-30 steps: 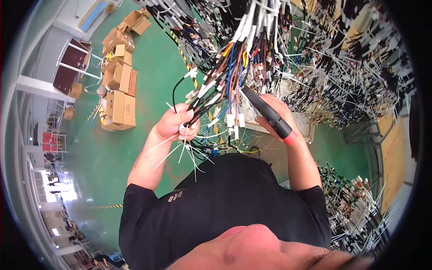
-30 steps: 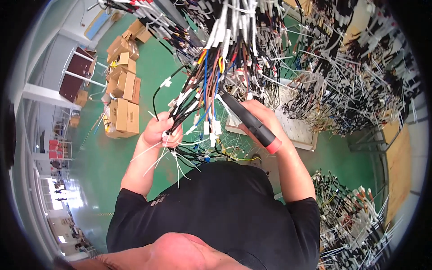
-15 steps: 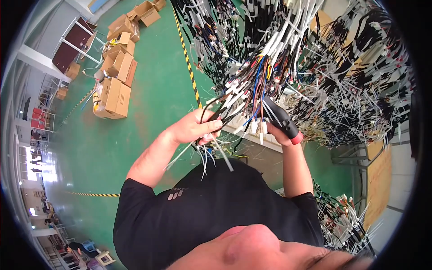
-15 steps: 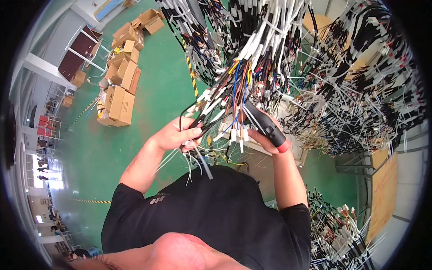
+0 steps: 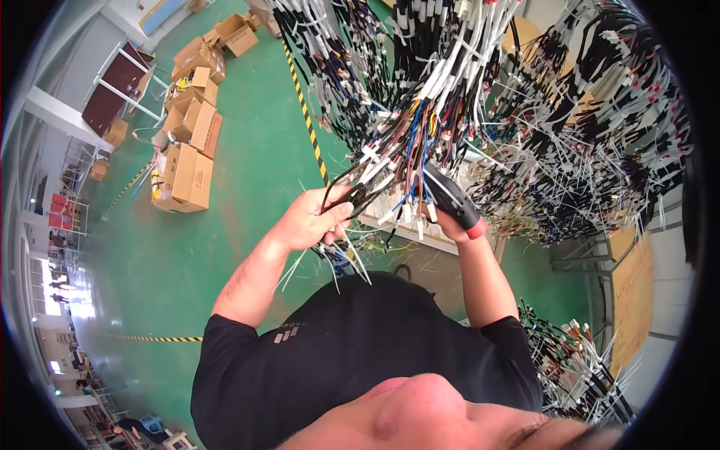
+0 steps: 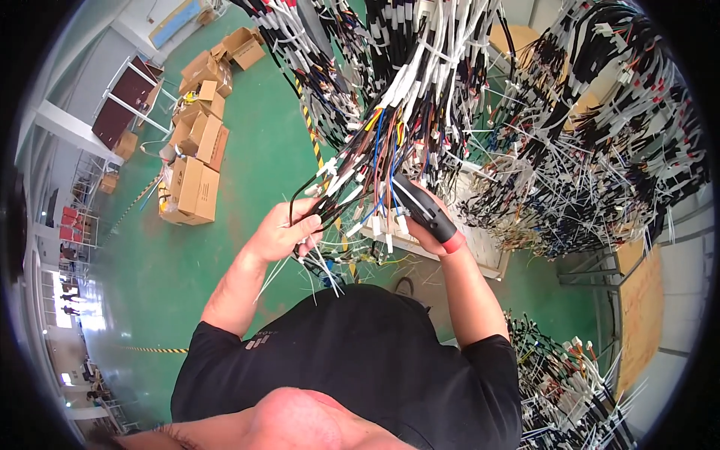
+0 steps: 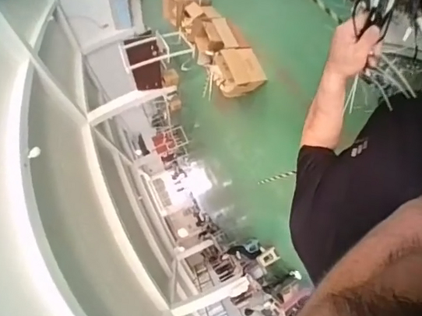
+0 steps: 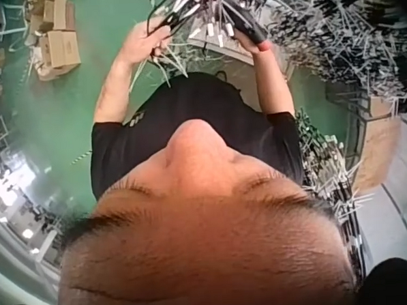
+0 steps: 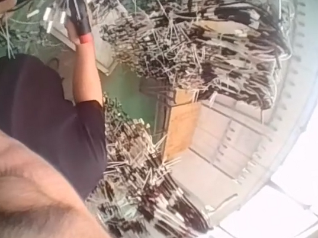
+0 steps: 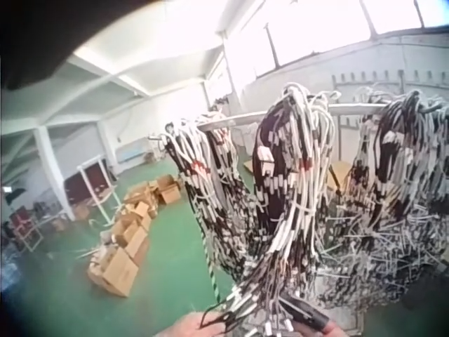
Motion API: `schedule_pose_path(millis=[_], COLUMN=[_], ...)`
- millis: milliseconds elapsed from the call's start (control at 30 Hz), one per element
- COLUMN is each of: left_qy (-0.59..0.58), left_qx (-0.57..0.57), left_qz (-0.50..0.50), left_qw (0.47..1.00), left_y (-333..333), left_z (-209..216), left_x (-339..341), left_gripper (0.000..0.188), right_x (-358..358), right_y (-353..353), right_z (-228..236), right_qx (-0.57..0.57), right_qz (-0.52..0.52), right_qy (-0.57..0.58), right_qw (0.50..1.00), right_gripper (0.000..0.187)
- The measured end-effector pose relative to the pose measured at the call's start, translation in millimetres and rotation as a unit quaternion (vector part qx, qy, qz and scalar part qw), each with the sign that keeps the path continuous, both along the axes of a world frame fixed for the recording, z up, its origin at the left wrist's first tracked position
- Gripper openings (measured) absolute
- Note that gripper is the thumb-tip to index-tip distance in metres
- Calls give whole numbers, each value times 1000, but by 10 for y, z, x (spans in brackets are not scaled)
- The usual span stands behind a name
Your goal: Using a cable tie gun to tighten and cut zip ties on wire bundles in a factory setting.
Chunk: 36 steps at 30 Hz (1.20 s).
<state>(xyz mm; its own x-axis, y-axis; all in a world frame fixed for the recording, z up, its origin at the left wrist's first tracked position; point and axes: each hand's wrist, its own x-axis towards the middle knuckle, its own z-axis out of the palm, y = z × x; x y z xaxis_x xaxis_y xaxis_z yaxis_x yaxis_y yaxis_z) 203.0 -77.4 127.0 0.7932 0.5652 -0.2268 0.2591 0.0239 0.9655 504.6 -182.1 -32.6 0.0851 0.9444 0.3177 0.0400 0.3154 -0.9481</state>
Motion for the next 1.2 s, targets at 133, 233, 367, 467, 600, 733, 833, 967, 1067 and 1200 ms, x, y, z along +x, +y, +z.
schedule_pose_path(millis=[133, 233, 367, 467, 600, 733, 833, 967, 1067, 1200], left_qy=[21, 17, 36, 40, 13, -29, -94, -185, -186, -200], left_qx=[2, 7, 5, 1, -49, -95, -122, -232, -250, -322], left_qz=[-14, -6, -14, -21, -44, -43, -14, -17, -38, -47], left_qw=[1000, 1000, 999, 999, 998, 994, 988, 955, 950, 924], left_y=[57, 103, 109, 115, 154, 161, 268, 399, 414, 394], left_z=[42, 24, 60, 64, 43, 110, 123, 132, 164, 188], left_x=[-32, -79, -49, -48, -80, -114, -275, -355, -357, -387], left_gripper=[25, 24, 26, 27, 27, 30, 55, 44, 46, 49], right_x=[162, 137, 82, -177, -323, -321, -183, -184, -283, -413], right_y=[-25, -90, 26, 68, 129, 41, -26, -137, -214, -329], right_z=[48, 500, 443, 310, 327, 512, 578, 532, 409, 506], right_qx=[-93, -26, -223, 15, -22, 30, 78, 165, 165, 62], right_qz=[65, 65, 67, -16, -25, -108, -121, -167, -194, -40], right_qy=[63, -74, -29, -53, 20, -129, -252, -337, -291, -73], right_qw=[992, 995, 972, 998, 999, 985, 957, 912, 922, 995], right_gripper=[75, 66, 54, 62, 49, 18, 26, 36, 36, 49])
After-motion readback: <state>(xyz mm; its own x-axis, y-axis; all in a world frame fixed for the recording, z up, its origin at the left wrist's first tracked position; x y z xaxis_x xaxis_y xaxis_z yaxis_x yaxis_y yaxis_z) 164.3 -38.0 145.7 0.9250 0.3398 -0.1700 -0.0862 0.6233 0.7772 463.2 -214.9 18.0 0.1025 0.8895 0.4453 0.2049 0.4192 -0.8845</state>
